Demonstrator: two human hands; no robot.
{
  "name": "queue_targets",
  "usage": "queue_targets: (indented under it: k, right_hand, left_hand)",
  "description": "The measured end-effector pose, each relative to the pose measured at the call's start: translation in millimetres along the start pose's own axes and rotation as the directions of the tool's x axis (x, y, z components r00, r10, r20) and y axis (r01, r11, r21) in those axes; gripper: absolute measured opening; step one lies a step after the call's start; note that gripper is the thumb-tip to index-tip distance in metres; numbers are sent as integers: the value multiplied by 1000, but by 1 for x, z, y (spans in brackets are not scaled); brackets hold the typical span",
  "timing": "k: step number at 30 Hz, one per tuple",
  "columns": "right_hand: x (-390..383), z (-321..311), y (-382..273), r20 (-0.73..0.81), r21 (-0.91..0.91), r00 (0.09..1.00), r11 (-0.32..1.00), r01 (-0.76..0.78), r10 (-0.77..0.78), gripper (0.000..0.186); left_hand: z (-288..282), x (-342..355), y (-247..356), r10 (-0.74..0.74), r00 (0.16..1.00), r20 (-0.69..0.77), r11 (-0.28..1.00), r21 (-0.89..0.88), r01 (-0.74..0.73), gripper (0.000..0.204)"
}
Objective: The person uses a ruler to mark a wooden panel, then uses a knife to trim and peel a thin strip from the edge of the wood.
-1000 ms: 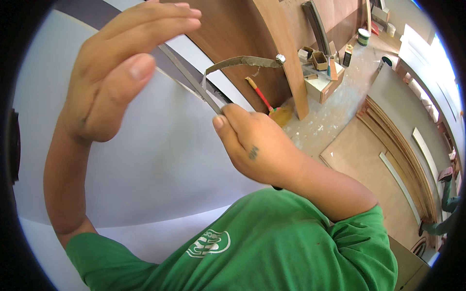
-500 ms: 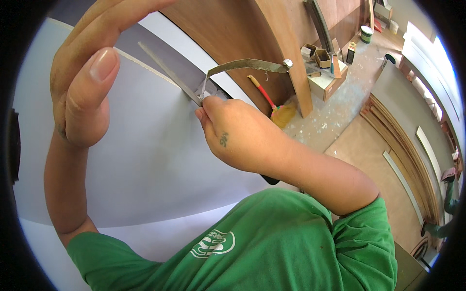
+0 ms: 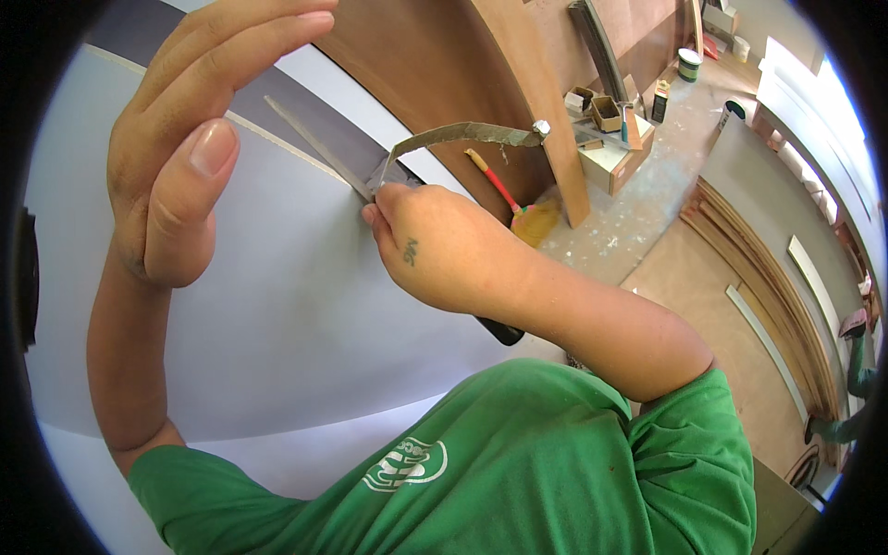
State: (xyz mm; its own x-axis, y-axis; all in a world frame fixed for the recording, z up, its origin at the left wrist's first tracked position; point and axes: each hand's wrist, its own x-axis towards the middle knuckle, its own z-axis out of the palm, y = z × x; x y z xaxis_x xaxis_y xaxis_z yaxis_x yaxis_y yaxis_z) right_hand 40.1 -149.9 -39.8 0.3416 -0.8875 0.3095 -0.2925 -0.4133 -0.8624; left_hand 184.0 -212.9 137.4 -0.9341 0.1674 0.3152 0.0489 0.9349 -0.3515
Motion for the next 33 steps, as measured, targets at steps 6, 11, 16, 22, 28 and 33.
queue_targets:
  k: [6, 11, 16, 22, 28, 33]
  right_hand:
    - [-48, -15, -10, 44, 23, 998, 999, 38, -39, 28]
    - [-19, 10, 7, -14, -43, 1000, 999, -26, 26, 33]
    - [-13, 5, 8, 56, -8, 987, 989, -151, 151, 32]
    - [-59, -8, 10, 51, 87, 997, 994, -64, 59, 29]
    - [-68, -1, 19, 43, 60, 996, 995, -81, 79, 28]
    - [-62, 10, 26, 18, 108, 994, 988, -108, 107, 26]
  left_hand:
    - [7, -8, 3, -33, 994, -108, 999, -38, 29, 55]
    - [10, -1, -4, 52, 991, -121, 996, -60, -60, 53]
    - [10, -10, -8, 27, 997, -78, 999, -35, -29, 51]
    - [15, -9, -1, -2, 992, -127, 996, -87, -9, 44]
    - [-7, 10, 30, -194, 940, 280, 979, 121, 166, 20]
    - [-10, 17, 38, -404, 646, 648, 906, 383, 182, 17]
